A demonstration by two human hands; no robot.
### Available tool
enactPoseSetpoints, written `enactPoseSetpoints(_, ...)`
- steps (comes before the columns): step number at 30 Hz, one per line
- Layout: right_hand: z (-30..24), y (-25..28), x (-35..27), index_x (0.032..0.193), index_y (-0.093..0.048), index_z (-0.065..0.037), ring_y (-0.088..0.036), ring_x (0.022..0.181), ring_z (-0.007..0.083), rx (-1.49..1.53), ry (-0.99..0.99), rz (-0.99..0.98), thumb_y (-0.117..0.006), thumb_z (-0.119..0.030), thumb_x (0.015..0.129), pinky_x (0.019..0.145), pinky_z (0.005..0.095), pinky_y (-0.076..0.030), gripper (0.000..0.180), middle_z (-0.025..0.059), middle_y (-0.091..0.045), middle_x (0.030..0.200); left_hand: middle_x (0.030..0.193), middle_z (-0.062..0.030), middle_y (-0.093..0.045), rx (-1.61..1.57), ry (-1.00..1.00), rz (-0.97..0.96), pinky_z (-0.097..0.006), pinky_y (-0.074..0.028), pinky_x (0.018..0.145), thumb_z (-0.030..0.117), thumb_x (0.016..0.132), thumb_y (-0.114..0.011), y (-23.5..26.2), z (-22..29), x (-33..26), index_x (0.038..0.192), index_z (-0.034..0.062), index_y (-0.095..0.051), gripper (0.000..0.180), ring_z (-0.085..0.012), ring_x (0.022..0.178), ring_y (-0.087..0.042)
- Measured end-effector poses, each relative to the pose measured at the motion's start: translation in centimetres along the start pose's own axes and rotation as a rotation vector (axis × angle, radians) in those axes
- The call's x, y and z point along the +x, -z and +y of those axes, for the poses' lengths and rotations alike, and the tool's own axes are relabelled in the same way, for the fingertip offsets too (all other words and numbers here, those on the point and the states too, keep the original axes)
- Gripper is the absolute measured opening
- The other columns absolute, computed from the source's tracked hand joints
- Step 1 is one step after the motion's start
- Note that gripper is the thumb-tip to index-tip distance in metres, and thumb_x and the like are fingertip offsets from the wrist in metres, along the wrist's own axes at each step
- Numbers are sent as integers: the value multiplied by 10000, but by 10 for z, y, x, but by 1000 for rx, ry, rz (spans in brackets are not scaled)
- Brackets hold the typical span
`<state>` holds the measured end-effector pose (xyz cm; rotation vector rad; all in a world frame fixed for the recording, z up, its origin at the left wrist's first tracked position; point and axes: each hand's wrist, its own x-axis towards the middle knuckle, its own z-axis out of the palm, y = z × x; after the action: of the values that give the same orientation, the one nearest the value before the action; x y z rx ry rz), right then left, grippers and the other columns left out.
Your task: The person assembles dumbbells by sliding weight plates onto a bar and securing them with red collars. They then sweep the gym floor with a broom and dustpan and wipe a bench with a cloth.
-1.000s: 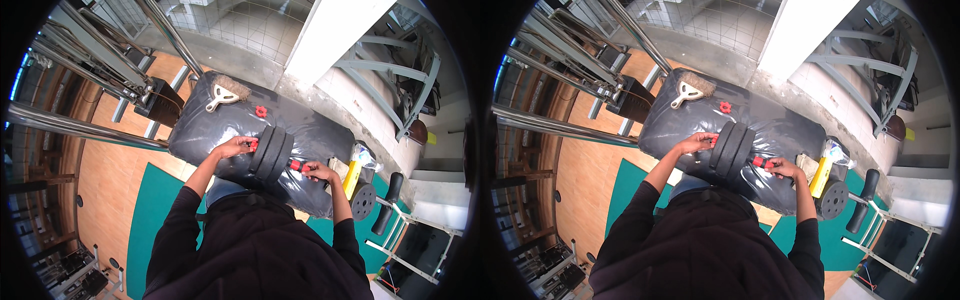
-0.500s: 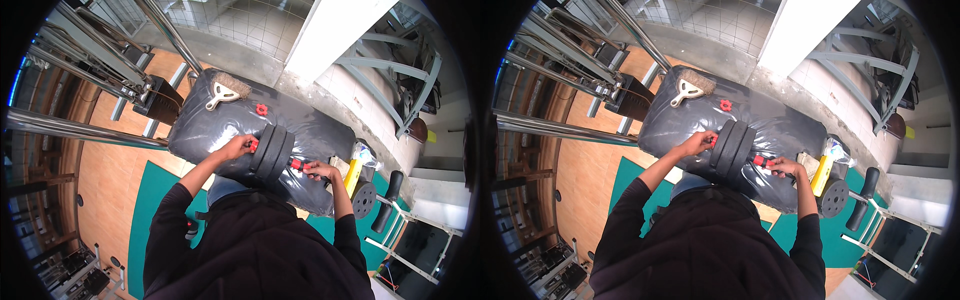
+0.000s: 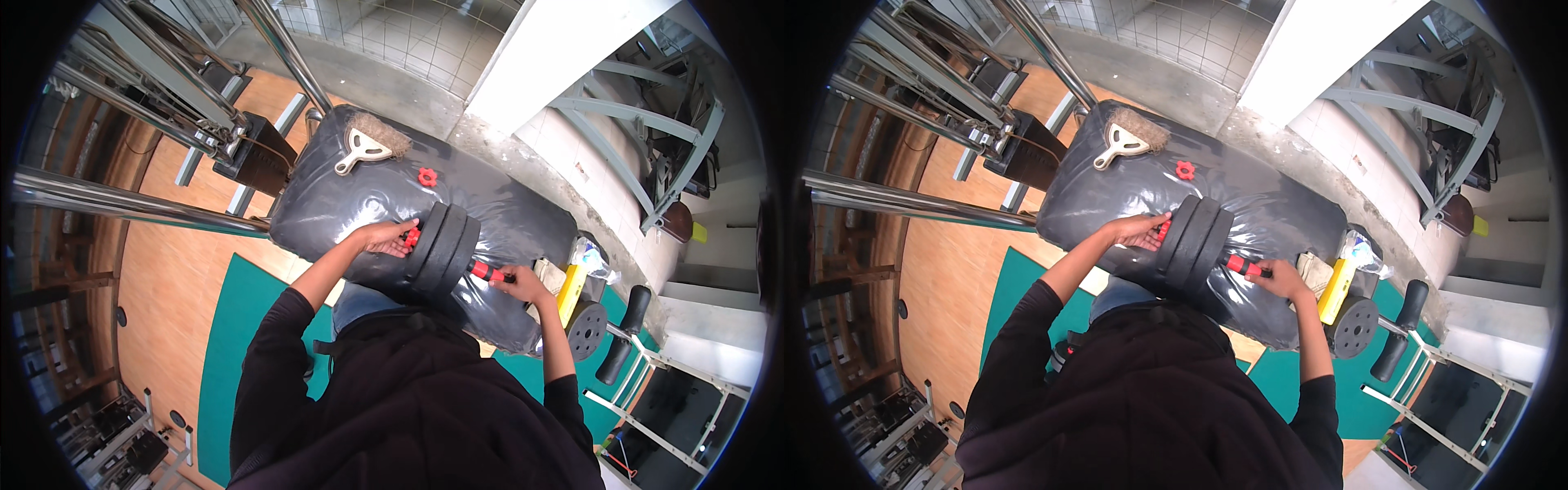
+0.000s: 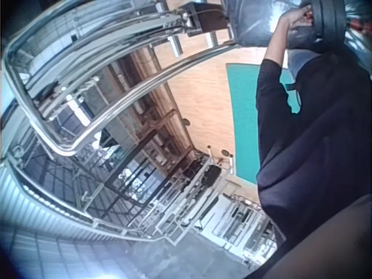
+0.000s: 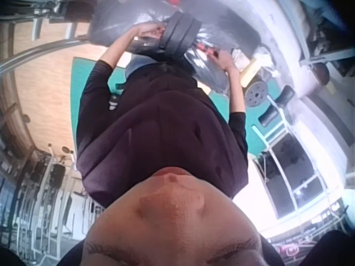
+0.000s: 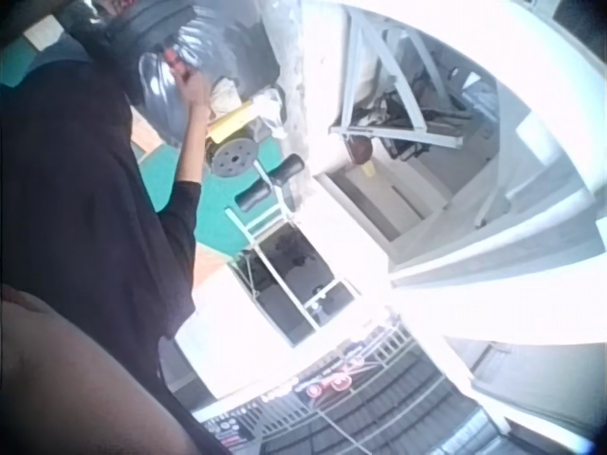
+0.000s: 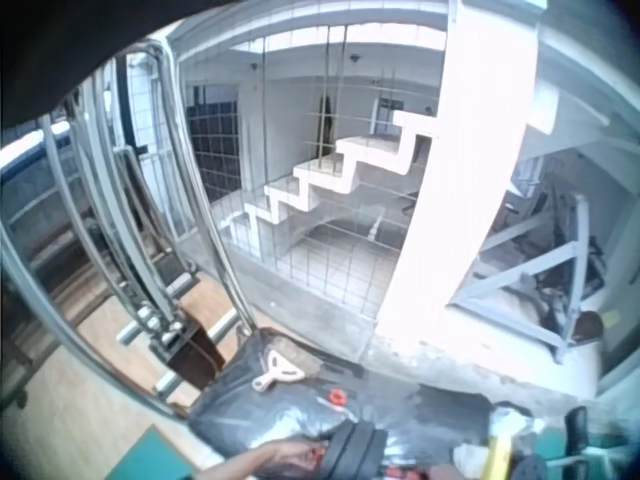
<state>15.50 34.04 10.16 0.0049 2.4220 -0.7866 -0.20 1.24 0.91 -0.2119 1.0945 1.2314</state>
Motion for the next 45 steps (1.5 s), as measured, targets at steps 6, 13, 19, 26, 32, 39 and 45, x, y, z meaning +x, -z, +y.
enactPoseSetpoints(6, -7, -35, -12, 978, -537, -62, -587, 750, 403, -259, -86, 252, -503, -472, 863, 674, 478, -450, 427, 208, -609, 734, 998, -33, -606, -77, -138, -26, -267, -491, 826, 256, 920, -529, -12, -1, -4, 1164, 53, -510, 319, -116, 896, -591)
enactPoseSetpoints(13, 0, -36, -11, 957, -561, -75, -598, 676, 383, -289, -57, 229, -510, -503, 845, 605, 457, -466, 446, 162, -616, 677, 1067, -19, -564, 120, -543, -16, -275, -467, 870, 178, 931, -510, -14, -32, -3, 1322, 99, -401, 413, -87, 972, -540)
enactPoseSetpoints(19, -77, -43, -19, 1292, -433, -145, -381, 1164, 424, -78, 14, 711, -667, -390, 762, 894, 488, -370, 630, 244, -377, 1288, 1051, 6, -556, 131, -439, 58, -267, -475, 857, 181, 933, -506, -16, -28, -4, 1334, 112, -392, 422, -84, 958, -536)
enactPoseSetpoints(26, -179, -61, 29, 1311, -439, -193, -243, 1249, 520, -227, -16, 696, -777, -414, 586, 993, 556, -292, 830, 249, -253, 1390, 1137, -28, -529, 110, -315, -111, -303, -475, 888, 160, 910, -545, -4, -4, -15, 1337, 76, -368, 470, -118, 993, -537)
enactPoseSetpoints(32, -168, -73, 32, 1282, -470, -167, -296, 1229, 491, -143, 37, 791, -761, -325, 584, 989, 543, -314, 773, 252, -276, 1377, 1142, -35, -535, 260, -548, -95, -285, -482, 859, 77, 886, -560, 3, -25, 5, 1292, 61, -420, 430, -121, 971, -562)
enactPoseSetpoints(39, -160, -72, 32, 1290, -460, -186, -307, 1227, 475, -74, 40, 779, -757, -312, 598, 987, 538, -328, 763, 259, -274, 1362, 1195, -128, -516, 669, -1004, 222, -297, -484, 861, 41, 846, -593, -18, -34, -14, 1267, 25, -434, 450, -202, 1015, -580)
enactPoseSetpoints(45, -165, -68, 34, 1294, -456, -188, -308, 1221, 478, -120, 36, 767, -753, -323, 608, 980, 529, -338, 759, 244, -281, 1367, 1315, -96, -425, 651, -903, 160, -313, -482, 882, 120, 854, -613, -10, -30, -17, 1302, 56, -412, 495, -225, 1074, -554)
